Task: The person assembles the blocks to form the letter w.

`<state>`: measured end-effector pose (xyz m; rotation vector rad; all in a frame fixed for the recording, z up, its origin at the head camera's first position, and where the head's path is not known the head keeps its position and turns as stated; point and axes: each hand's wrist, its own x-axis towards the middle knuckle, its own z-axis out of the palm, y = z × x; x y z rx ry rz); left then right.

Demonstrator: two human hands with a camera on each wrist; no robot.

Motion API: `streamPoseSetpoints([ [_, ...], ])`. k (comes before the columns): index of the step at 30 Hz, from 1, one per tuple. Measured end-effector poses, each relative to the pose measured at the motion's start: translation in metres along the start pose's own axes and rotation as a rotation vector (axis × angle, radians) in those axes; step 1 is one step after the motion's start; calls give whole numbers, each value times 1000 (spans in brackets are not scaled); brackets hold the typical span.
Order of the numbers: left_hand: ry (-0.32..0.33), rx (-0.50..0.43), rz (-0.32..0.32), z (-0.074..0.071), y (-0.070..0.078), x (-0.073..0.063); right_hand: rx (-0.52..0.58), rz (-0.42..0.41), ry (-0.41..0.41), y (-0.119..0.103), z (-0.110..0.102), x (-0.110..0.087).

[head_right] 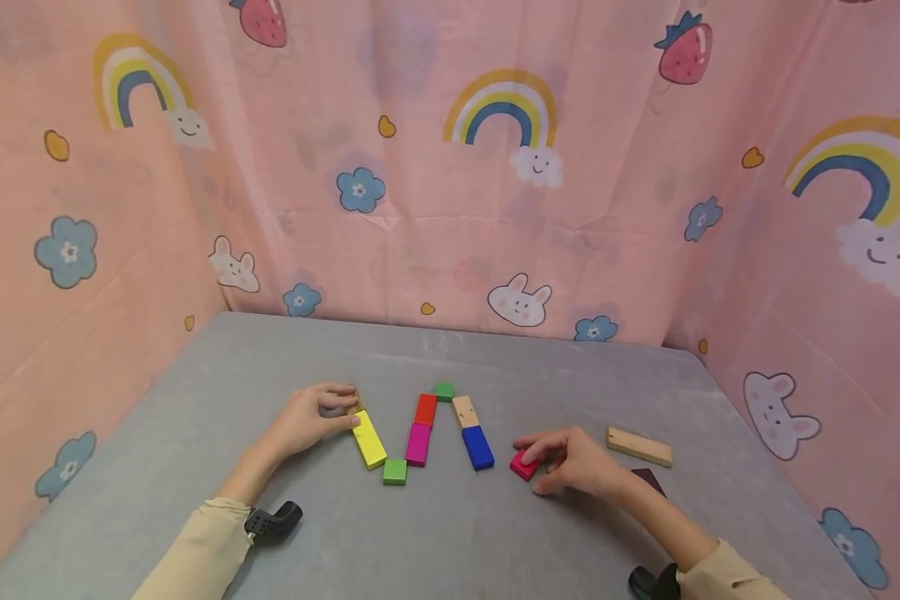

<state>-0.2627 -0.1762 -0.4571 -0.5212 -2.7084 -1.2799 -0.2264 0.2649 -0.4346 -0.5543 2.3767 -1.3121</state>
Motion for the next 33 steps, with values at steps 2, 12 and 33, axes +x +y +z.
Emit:
streamPoseSetpoints([
  [2,1,4,-3,0,-1,0,13,18,-24,1,-2,2],
  [12,6,16,0,0,-1,1,25,63,-22,3,-4,15],
  [33,-7,-5,5,0,-4,0,15,123,131,-11,11,9],
])
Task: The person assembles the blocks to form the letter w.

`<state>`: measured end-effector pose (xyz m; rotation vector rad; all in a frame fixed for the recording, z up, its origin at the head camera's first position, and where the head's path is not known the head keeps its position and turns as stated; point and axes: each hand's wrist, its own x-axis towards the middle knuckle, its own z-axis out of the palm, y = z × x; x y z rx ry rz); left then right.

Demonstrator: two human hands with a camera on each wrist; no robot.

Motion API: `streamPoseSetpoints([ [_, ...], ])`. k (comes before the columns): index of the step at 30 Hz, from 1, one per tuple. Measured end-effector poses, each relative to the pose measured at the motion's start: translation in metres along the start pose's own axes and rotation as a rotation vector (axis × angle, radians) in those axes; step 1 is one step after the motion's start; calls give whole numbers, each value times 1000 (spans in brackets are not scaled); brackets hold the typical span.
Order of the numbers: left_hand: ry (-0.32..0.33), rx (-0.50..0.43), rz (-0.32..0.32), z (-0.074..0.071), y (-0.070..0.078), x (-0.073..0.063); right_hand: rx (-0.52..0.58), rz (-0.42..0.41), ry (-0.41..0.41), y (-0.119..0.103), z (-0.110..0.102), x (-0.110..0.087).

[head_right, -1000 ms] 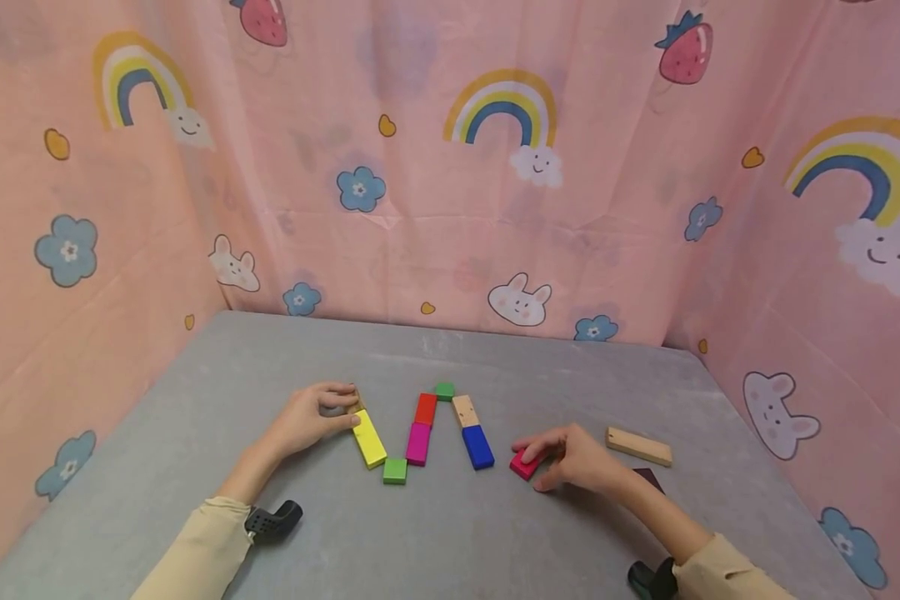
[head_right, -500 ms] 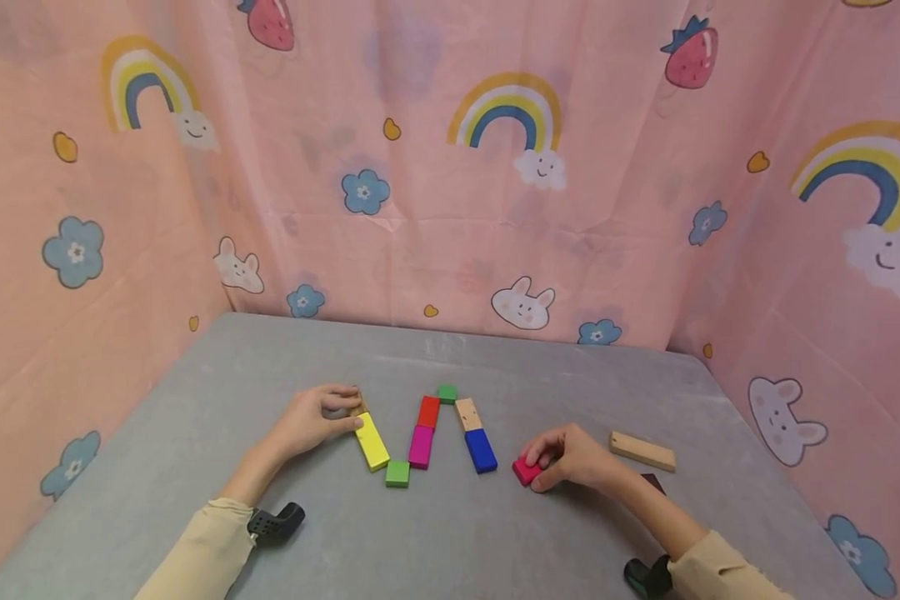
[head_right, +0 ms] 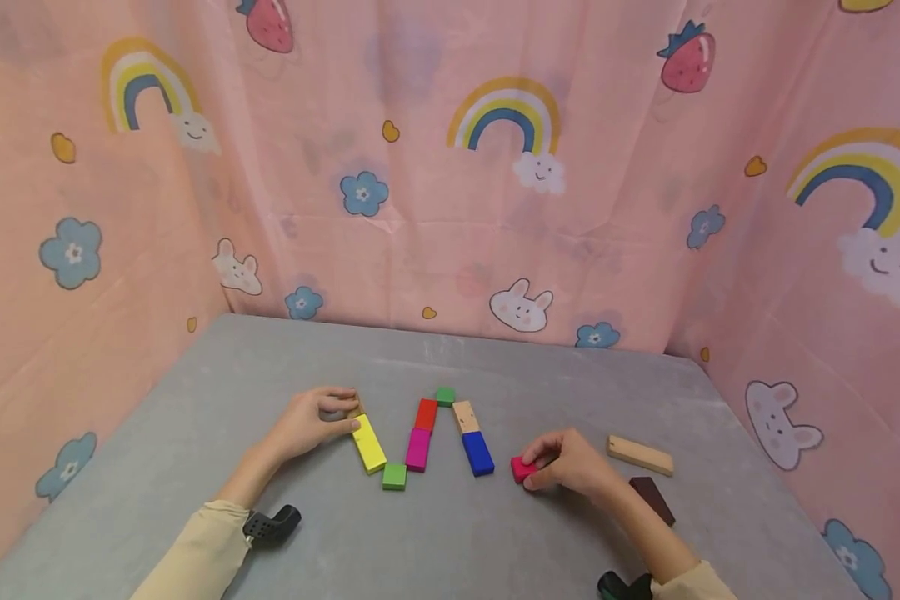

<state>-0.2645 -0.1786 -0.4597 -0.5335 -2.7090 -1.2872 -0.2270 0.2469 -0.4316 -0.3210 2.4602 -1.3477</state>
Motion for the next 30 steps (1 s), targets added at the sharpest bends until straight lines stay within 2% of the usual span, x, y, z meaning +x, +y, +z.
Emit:
streamPoseSetpoints([
  [8,8,2,-4,-6,-3,0,-16,35,244,-17,20,-9],
  [17,7,26,5,-6,1,-1,133,112,338,-18,38,-18],
  [21,7,23,4,-4,2,0,141,106,339,-15,37,-20],
  [30,-4,9,1,-1,3,0,122,120,229,-8,39,-18],
])
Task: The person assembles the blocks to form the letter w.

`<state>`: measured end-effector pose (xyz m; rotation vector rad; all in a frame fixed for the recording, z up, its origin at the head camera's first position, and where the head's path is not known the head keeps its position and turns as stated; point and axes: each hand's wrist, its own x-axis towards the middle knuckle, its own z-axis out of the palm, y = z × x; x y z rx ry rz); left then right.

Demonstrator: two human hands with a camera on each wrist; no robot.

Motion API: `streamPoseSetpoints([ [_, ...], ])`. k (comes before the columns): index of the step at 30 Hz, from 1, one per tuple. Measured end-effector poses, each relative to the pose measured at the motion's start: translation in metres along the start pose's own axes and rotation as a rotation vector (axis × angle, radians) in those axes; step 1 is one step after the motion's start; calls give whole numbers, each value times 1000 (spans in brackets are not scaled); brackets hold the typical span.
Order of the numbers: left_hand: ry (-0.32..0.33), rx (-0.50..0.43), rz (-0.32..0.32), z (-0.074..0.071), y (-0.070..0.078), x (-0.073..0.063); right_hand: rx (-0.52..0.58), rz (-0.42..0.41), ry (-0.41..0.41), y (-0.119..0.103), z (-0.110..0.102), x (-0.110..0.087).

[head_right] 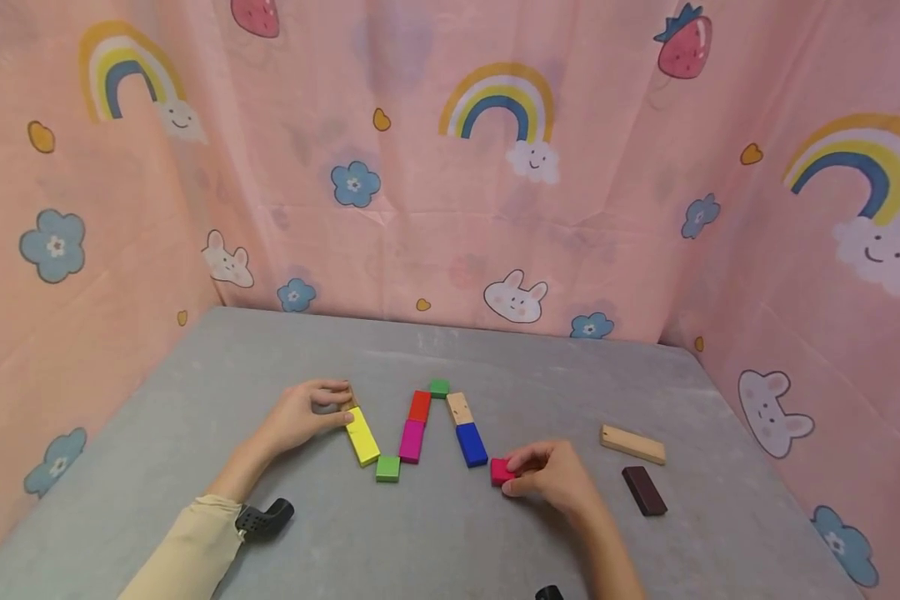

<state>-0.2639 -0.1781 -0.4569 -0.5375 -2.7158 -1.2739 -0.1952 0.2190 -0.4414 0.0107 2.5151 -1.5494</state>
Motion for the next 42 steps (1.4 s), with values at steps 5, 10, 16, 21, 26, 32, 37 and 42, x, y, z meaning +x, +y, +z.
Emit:
streamPoseSetpoints([
  [5,10,9,9,0,-1,0,-8,4,3,2,4,3],
  [10,7,9,9,1,-3,0,-42,15,22,2,8,4],
  [16,10,12,6,-1,-5,-2,-76,-1,-1,0,11,6],
  [21,17,23,-14,-1,-5,-3,-67,-18,-36,1,11,7],
  [26,0,22,-9,0,-3,0,-59,9,-16,-1,10,5],
  [32,2,3,-17,1,-2,0,-56,13,-17,-3,10,4],
  [37,-1,-9,1,0,-1,0,-16,-11,-44,-3,7,4],
  [42,4,-7,2,1,1,-1,26,-28,-50,-2,3,2],
])
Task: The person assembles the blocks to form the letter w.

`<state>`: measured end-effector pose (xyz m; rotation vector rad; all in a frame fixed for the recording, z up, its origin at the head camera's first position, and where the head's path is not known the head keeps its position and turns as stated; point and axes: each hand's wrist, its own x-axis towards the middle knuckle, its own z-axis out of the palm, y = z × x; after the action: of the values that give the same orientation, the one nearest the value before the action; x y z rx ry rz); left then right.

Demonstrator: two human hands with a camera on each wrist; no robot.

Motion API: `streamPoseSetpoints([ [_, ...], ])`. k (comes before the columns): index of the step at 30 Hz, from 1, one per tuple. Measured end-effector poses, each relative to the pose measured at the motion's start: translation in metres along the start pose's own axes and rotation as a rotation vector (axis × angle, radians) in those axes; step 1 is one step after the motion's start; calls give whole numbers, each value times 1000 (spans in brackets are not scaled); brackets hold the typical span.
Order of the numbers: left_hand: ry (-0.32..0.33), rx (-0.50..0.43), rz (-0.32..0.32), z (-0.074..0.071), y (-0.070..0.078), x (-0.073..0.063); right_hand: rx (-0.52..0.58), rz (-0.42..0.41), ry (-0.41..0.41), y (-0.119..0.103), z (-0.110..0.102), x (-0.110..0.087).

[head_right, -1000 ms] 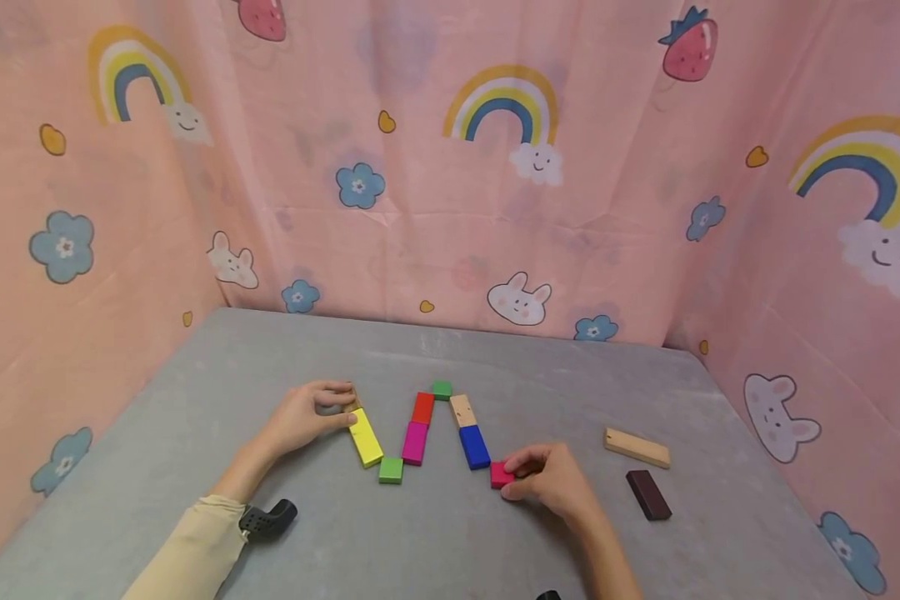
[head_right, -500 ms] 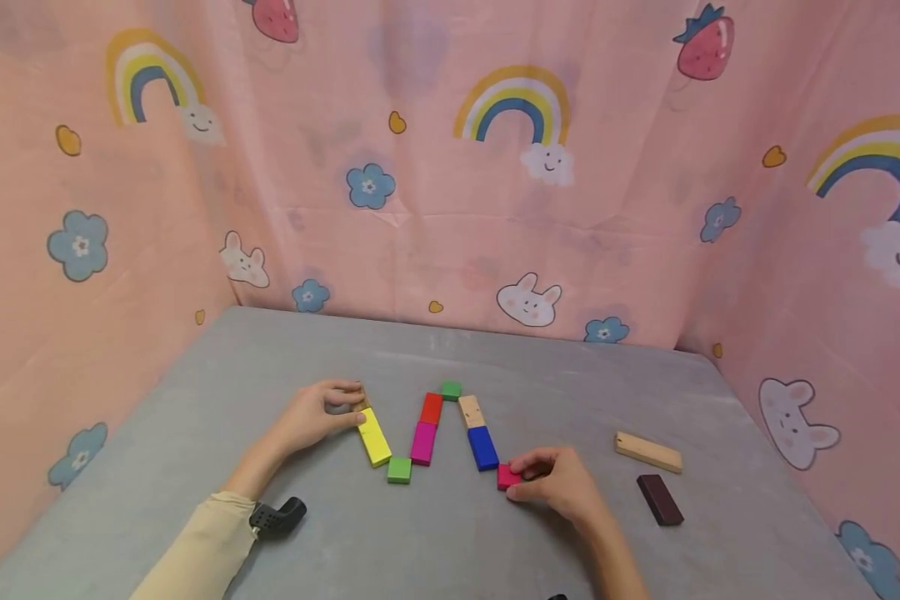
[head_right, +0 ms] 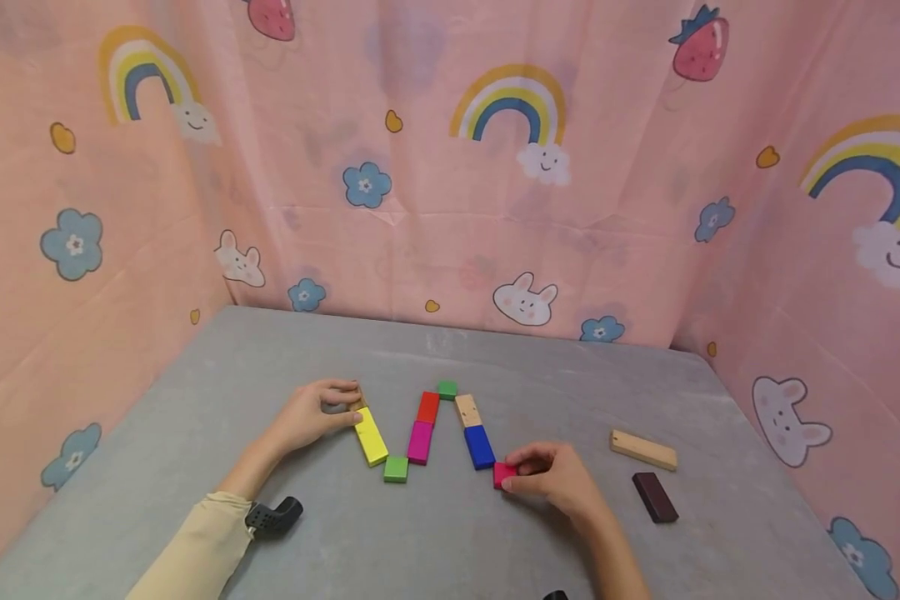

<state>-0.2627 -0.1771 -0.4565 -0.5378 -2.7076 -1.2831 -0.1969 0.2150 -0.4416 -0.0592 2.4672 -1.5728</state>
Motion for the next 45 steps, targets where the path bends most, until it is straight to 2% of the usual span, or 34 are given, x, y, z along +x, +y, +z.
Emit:
streamPoseSetpoints([
  [9,-3,7,-10,1,1,2,31,-36,86,0,-4,-4],
  [20,-5,0,1,0,-6,-1,21,-31,167,-2,-9,-4],
  [28,5,0,9,2,-5,-1,28,-14,238,-3,-25,-11],
  [30,4,0,9,3,-5,0,47,-17,252,-2,-36,-16],
  [32,5,1,6,2,-4,-1,39,-58,263,1,-51,-20],
  [35,4,1,2,2,-2,-1,4,-145,245,9,-84,-26],
  [38,7,3,0,2,-1,-1,-76,-217,207,20,-122,-28],
  [42,7,13,6,1,-2,0,-187,-246,191,41,-161,-24],
  [45,9,14,8,1,-2,0,-251,-217,169,56,-177,-18],
])
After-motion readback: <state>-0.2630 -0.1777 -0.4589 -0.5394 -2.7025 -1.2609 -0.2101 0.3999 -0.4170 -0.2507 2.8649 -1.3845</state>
